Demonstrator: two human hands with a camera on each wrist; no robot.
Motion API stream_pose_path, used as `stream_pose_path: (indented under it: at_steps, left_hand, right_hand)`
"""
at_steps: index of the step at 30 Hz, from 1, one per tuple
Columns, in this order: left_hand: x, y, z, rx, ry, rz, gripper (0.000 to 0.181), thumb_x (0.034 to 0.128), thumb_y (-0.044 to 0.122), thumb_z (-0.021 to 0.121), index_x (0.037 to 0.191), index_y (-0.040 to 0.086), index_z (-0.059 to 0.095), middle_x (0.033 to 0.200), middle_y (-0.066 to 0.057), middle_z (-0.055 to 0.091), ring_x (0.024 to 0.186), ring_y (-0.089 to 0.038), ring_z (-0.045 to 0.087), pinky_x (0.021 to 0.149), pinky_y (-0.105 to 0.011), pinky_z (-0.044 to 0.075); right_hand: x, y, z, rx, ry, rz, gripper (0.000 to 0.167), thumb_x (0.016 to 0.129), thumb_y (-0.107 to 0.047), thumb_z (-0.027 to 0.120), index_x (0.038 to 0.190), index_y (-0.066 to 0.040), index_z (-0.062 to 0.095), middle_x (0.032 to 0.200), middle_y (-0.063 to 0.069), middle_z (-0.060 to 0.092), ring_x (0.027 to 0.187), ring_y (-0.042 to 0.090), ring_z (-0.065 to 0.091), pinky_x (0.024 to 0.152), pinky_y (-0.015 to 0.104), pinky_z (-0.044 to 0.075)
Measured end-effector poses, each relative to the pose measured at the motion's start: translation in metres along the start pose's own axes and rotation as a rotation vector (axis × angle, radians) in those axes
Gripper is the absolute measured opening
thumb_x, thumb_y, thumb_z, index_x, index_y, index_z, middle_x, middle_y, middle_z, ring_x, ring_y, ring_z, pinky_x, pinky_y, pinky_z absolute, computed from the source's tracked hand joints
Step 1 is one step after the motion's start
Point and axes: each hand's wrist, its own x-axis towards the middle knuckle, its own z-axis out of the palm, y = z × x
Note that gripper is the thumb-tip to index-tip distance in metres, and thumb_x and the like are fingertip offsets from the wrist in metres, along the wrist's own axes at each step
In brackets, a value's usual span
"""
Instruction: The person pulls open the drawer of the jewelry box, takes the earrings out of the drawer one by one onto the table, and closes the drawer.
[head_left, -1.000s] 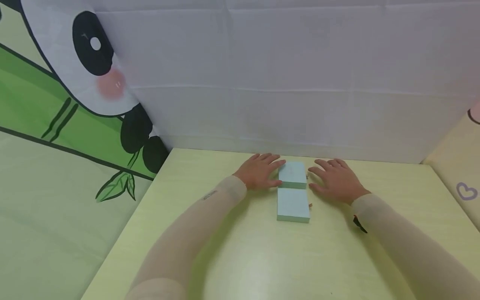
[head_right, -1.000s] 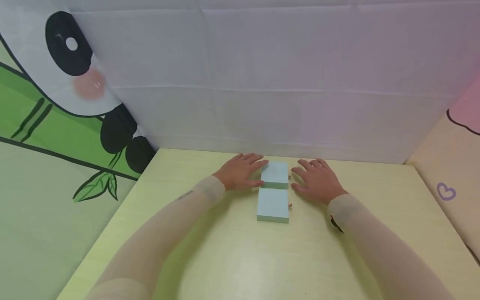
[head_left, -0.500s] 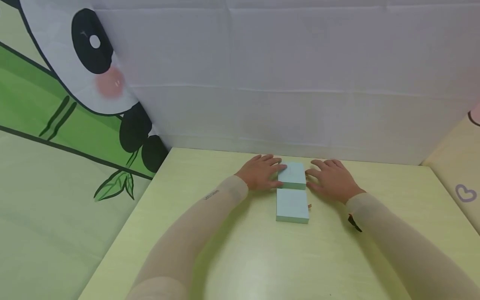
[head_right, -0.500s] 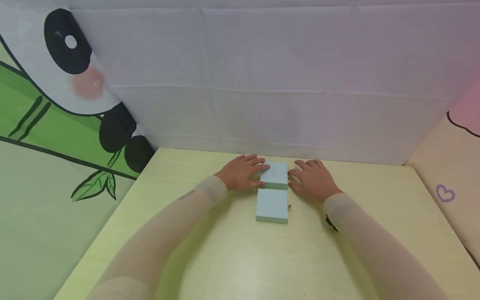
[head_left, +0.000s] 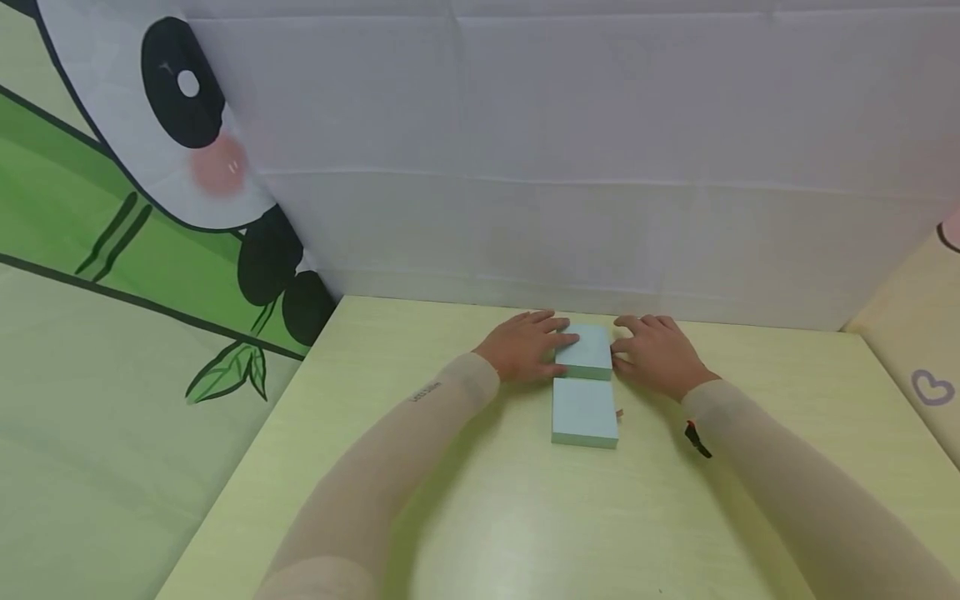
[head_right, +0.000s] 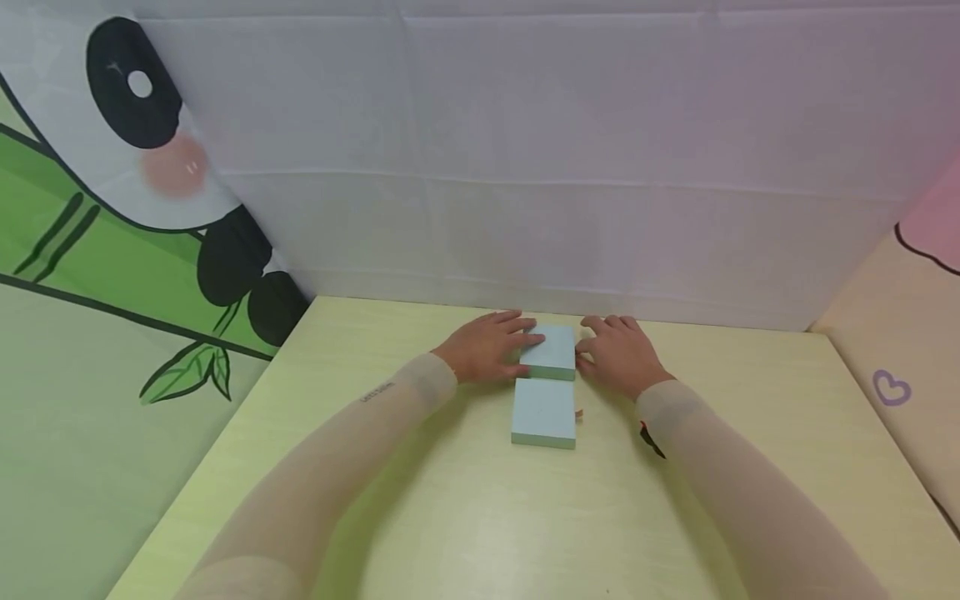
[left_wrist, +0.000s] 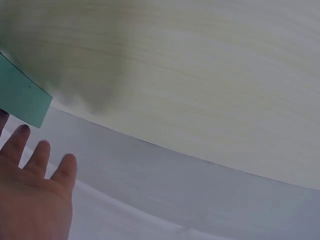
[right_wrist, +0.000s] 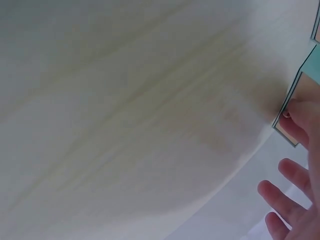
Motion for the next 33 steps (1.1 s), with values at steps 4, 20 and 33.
stream_pose_path:
  at_steps: [4,20,33]
  left_hand:
    - [0.003,0.002,0.0,-0.037,-0.017,0.024,0.075,0.121,0.059,0.061,0.186,0.029,0.041,0.195,0.005,0.038,0.185,-0.021,0.032,0.152,-0.04,0.031]
    - [0.01,0.006,-0.007,-0.092,-0.04,-0.015,0.074,0.1213,0.055,0.064,0.186,0.026,0.042,0.196,0.003,0.038,0.185,-0.021,0.033,0.148,-0.041,0.039]
    - [0.013,0.006,-0.011,-0.117,-0.046,-0.035,0.073,0.1217,0.053,0.064,0.186,0.025,0.042,0.196,0.003,0.037,0.185,-0.02,0.032,0.149,-0.04,0.037]
  right_hand:
    - [0.002,-0.002,-0.001,-0.012,-0.004,-0.002,0.015,0.111,-0.023,0.08,0.115,-0.019,0.094,0.153,0.019,0.078,0.134,0.047,0.076,0.121,0.067,0.059]
    - [0.016,0.009,-0.001,-0.04,-0.018,-0.028,0.01,0.107,-0.02,0.087,0.111,-0.018,0.096,0.15,0.018,0.078,0.129,0.046,0.076,0.116,0.066,0.062]
    - [0.026,0.018,-0.003,-0.061,-0.064,-0.05,0.011,0.108,-0.021,0.087,0.112,-0.021,0.097,0.147,0.017,0.08,0.127,0.044,0.075,0.117,0.065,0.061]
